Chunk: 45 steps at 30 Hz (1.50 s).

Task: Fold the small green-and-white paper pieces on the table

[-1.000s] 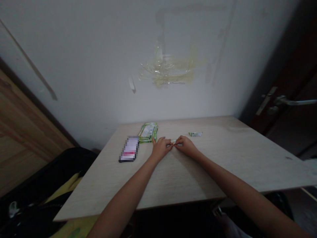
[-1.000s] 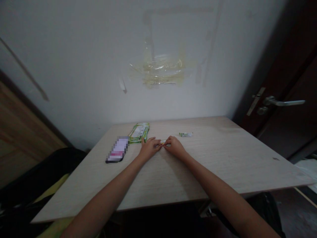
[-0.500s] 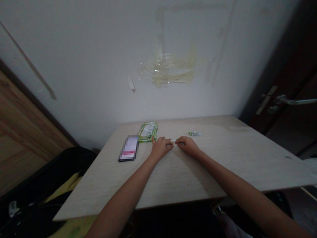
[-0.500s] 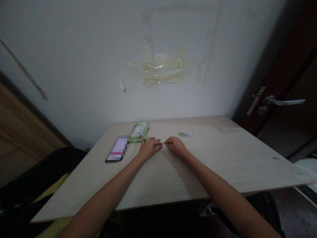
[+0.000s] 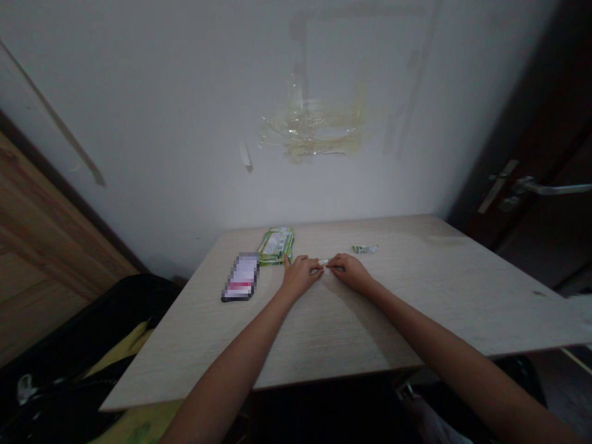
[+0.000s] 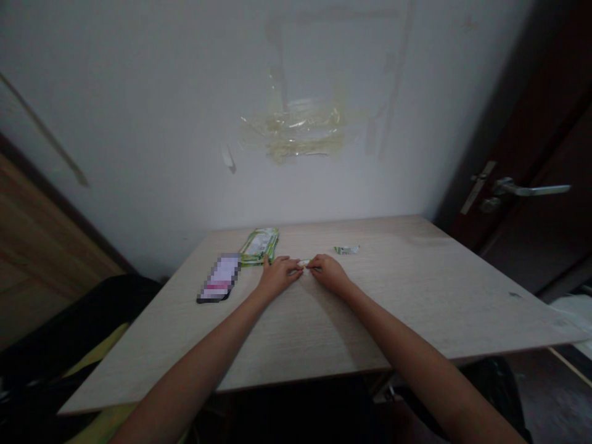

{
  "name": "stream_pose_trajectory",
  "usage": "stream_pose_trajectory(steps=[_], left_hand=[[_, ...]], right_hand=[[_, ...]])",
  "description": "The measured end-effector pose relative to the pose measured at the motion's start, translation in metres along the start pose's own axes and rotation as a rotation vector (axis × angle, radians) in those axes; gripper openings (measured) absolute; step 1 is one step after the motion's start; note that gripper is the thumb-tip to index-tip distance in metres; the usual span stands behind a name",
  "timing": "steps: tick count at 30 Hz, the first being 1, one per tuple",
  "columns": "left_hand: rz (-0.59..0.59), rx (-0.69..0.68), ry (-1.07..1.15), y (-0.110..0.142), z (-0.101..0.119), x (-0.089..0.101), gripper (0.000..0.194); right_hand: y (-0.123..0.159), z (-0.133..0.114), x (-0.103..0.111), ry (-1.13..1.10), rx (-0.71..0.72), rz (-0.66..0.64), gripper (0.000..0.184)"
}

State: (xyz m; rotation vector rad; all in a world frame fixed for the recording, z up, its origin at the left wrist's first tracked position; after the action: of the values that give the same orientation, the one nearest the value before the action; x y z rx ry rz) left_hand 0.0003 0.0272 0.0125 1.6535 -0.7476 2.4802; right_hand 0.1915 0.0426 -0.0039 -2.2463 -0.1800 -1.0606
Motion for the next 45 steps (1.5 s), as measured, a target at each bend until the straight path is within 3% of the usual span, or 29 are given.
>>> stream_pose_trajectory(steps=[12,45], left_hand=[[0.016,-0.006,0.007,0.0006,-0.0005,0.0003,0.021],[0.034,0.060,0.057,0.0013,0.0018,0.0006,0.018]], right_hand=[[0.0014,0.0034,-0.0030,0.012,0.079,-0.011,0.026],[-0.0012,-0.0023,-0.0042,-0.009,0.041,0.005,0.020]])
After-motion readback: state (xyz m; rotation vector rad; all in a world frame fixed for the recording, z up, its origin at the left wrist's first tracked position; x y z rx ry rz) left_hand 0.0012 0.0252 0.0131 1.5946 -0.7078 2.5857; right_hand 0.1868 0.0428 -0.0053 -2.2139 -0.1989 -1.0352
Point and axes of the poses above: each hand's wrist, its own y-axis away from the middle knuckle, its own x-axis out of the back of the hand, z = x × y, the point moved 2 cm from there along -y, towards the middle knuckle, and after that the axes turned 5 degrees about z, right-handed, at the moved point
